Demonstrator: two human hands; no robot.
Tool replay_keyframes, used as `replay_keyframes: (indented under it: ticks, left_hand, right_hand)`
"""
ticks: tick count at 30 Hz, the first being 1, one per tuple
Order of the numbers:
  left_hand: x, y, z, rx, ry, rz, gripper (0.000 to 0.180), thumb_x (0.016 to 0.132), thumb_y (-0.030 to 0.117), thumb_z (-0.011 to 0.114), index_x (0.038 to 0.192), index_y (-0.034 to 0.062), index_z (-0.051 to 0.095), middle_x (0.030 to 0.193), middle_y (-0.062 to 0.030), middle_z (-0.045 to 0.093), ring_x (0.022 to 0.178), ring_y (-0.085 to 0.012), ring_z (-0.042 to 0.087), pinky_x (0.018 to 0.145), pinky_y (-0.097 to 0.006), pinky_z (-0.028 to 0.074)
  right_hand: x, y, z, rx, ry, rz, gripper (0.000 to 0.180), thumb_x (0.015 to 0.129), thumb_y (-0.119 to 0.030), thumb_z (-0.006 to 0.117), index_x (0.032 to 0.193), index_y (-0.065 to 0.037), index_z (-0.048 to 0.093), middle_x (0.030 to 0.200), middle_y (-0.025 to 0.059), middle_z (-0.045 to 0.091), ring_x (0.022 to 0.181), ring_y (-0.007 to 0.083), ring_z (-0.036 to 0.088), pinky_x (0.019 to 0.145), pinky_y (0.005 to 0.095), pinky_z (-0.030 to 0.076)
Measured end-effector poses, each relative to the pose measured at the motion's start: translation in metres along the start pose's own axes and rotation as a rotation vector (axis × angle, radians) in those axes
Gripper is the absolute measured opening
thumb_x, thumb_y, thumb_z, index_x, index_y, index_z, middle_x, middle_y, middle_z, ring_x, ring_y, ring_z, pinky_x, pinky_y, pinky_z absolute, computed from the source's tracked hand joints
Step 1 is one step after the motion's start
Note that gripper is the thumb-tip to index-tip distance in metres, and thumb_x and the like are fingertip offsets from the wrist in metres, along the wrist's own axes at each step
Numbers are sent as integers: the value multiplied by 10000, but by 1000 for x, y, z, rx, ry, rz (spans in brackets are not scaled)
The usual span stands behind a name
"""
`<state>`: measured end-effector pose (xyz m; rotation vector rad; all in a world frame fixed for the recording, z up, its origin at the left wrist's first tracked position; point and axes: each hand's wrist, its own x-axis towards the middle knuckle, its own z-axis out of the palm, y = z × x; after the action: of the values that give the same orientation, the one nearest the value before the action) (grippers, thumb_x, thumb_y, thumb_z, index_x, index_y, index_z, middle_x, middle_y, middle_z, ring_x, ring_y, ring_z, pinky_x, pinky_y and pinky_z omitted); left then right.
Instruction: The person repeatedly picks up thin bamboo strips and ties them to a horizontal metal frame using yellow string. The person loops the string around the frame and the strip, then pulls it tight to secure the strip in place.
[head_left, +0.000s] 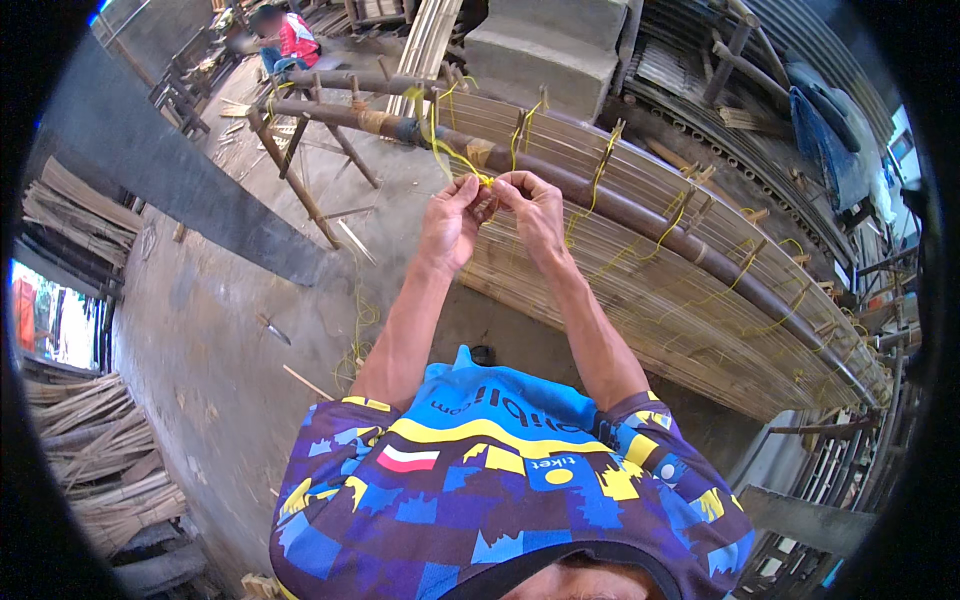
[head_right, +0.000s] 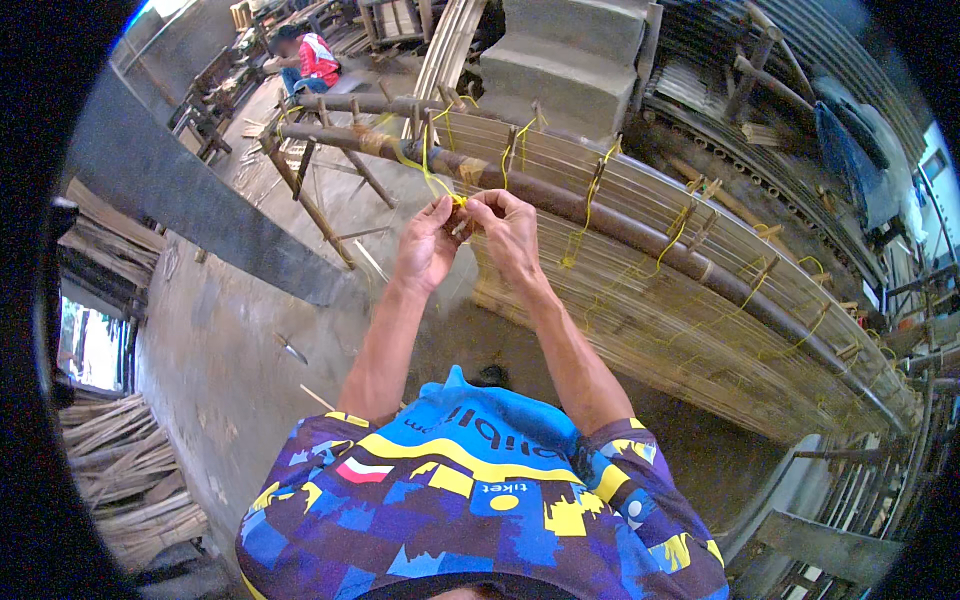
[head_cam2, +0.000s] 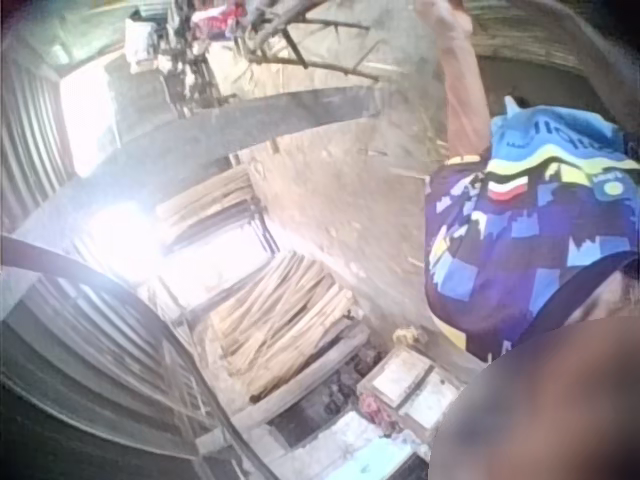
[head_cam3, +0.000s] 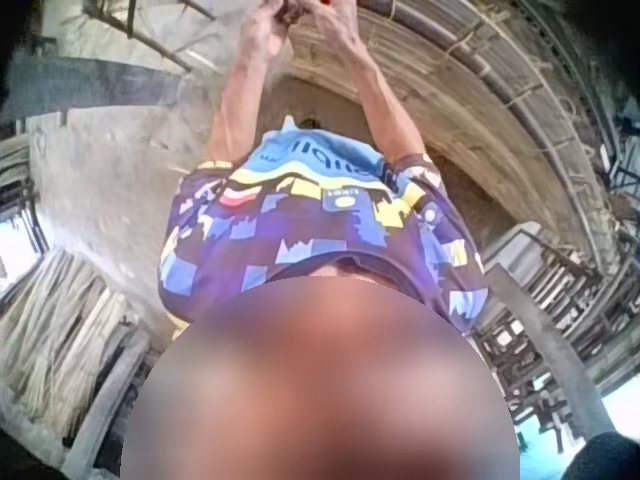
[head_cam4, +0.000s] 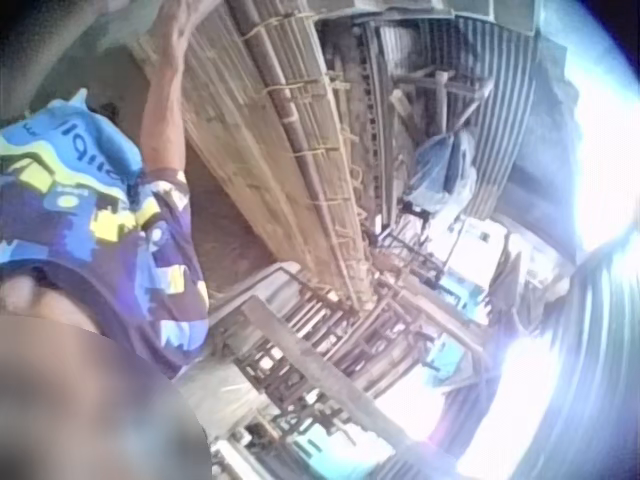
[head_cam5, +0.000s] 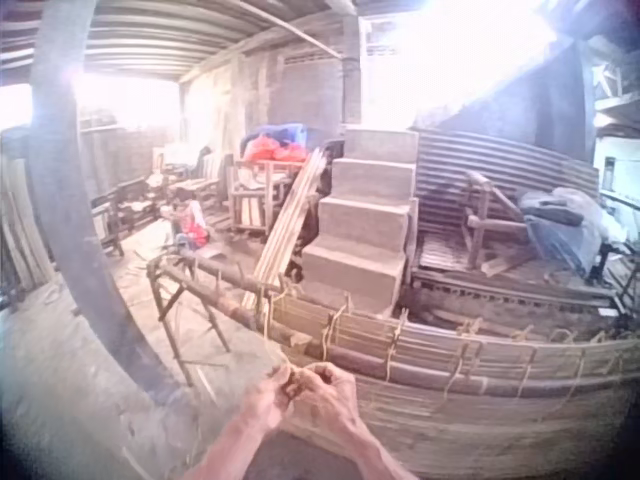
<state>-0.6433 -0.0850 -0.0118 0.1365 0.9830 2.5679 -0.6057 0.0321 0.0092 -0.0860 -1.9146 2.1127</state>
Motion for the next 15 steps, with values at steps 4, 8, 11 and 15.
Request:
replay_keyframes:
  ticks: [4, 8, 11, 15]
  left_hand:
    - [3, -6, 6, 277, 54, 133, 86, 859, 129, 506, 845, 46, 525, 770, -28, 563, 685, -82, 532, 628, -220, 454]
    - [10, -10, 12, 381, 31, 289, 81, 855, 109, 508, 849, 28, 510, 762, -24, 551, 662, -84, 540, 626, -211, 477]
    - [14, -13, 18, 331, 45, 271, 77, 839, 87, 527, 853, 13, 511, 763, -40, 558, 646, -103, 559, 616, -232, 505]
    - [15, -18, 28, 289, 86, 171, 89, 815, 61, 554, 860, -5, 515, 769, -80, 585, 657, -138, 591, 618, -269, 528]
  right_hand:
    - [2, 2, -2, 157, -80, 39, 174, 830, -177, 564, 829, -3, 582, 716, -4, 559, 664, 62, 480, 623, 215, 401]
    - [-1, -2, -10, 44, -133, 42, 178, 837, -173, 555, 826, 3, 579, 723, -9, 554, 691, 62, 482, 636, 212, 398]
    - [-4, -5, -16, 6, 12, -42, 151, 821, -145, 570, 825, 6, 579, 755, 0, 566, 701, 79, 488, 652, 241, 407]
    - [-8, -6, -22, -416, 359, -393, 146, 721, -109, 650, 829, -31, 591, 781, 37, 558, 720, 152, 514, 690, 286, 401]
